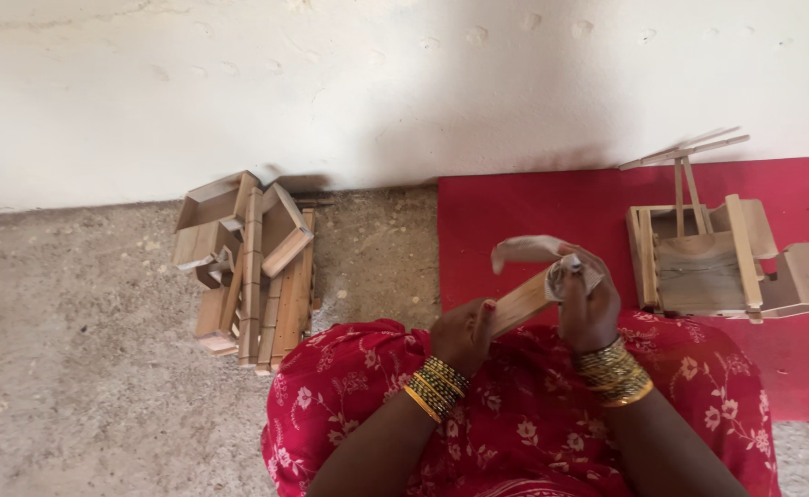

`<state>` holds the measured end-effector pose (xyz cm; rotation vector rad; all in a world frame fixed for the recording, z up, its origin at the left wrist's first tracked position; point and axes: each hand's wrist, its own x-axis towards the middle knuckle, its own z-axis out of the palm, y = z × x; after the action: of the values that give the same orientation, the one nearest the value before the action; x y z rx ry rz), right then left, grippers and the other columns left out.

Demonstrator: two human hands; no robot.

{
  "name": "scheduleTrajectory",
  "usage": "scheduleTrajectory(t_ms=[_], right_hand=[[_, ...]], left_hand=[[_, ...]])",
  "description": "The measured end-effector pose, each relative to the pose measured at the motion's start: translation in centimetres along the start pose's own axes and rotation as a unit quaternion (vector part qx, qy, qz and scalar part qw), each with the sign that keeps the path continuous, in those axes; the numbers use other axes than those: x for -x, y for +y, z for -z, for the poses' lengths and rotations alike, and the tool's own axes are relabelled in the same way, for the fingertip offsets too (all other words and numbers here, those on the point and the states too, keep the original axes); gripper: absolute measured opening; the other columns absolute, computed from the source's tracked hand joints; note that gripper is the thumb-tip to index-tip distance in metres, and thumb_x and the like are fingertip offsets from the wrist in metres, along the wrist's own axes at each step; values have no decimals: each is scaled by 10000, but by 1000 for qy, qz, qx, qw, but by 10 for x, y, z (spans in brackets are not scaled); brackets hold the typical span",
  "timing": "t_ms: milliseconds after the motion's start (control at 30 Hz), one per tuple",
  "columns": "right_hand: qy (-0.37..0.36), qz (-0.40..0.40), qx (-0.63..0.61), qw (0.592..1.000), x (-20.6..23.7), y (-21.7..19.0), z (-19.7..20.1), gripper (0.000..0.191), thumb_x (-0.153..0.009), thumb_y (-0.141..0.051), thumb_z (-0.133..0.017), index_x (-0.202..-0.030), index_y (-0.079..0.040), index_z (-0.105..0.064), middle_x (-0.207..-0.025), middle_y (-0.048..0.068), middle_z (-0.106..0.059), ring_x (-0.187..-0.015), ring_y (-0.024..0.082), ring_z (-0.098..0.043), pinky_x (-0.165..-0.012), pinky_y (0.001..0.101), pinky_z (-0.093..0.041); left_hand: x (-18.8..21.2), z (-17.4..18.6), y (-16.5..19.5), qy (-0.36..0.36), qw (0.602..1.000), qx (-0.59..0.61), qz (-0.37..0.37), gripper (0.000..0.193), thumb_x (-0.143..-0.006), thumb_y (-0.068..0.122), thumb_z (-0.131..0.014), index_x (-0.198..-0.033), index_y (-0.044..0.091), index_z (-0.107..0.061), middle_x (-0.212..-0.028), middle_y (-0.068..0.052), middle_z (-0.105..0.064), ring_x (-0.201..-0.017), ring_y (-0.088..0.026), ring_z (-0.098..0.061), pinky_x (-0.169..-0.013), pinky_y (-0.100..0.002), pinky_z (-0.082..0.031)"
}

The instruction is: The person sits on the floor and wipes small wooden toy furniture pieces, including boxes, a chair, and a cart, one at a time with a cloth, turning each piece to wipe its surfaces and setting finished pieces aside.

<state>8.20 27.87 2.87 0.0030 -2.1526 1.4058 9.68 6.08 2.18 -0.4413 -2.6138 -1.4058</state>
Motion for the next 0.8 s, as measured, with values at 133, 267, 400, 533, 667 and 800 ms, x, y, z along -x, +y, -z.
scheduleTrajectory(t_ms=[133, 267, 400, 533, 667, 800], right_hand=[[-66, -65, 103, 990, -15, 32, 23, 365, -1124, -267, -469, -1255, 0, -681, -1075, 315, -656, -689, 331, -626, -505, 329, -500], [-170, -231, -24, 958, -34, 62, 35, 349, -1092, -252, -510, -1289, -4, -656, -1135, 280, -660, -777, 310, -648, -584, 342, -540], [-294, -259, -350, 851, -25, 79, 20, 358, -1059, -237, -551, -1323, -8, -631, -1195, 246, -664, -865, 290, -670, -663, 355, -579], [-347, -207, -517, 755, -3, 73, -1, 391, -1027, -222, -593, -1357, -13, -606, -1256, 211, -668, -952, 270, -692, -742, 368, -618], [-269, -141, -384, 872, 13, 37, 2, 403, -1021, -235, -603, -1354, -8, -596, -1286, 189, -680, -1007, 259, -708, -797, 389, -648], [-147, -62, 52, 986, 12, -16, 10, 396, -1050, -207, -516, -1414, -55, -554, -1284, 159, -662, -1048, 246, -704, -797, 373, -635]], left_hand=[[-4, 11, 2, -4, 1000, -18, 25, 605, -1049, 548, -361, -875, 129, -761, -620, -58, -677, -540, -203, -652, -547, -399, -549], [-5, 17, -14, 41, 999, 20, -23, 498, -1032, 469, -452, -909, 114, -779, -578, -42, -656, -507, -169, -650, -511, -376, -556], [-13, 13, -36, 94, 990, 22, -107, 512, -1078, 387, -468, -726, 90, -693, -577, -39, -616, -526, -163, -630, -589, -334, -551], [-22, 3, -35, 269, 952, 34, -144, 327, -1127, 305, -444, -913, 101, -584, -914, -126, -622, -931, -264, -596, -929, -419, -498], [-30, 18, -27, 100, 770, 578, 250, 652, -892, 201, -561, -1454, 245, -233, -1248, -127, -538, -1033, -235, -681, -778, -418, -647], [-30, 26, -28, -19, 777, 615, 136, 780, -929, 154, -576, -1612, 134, -200, -1184, -169, -619, -927, -194, -668, -732, -316, -624]])
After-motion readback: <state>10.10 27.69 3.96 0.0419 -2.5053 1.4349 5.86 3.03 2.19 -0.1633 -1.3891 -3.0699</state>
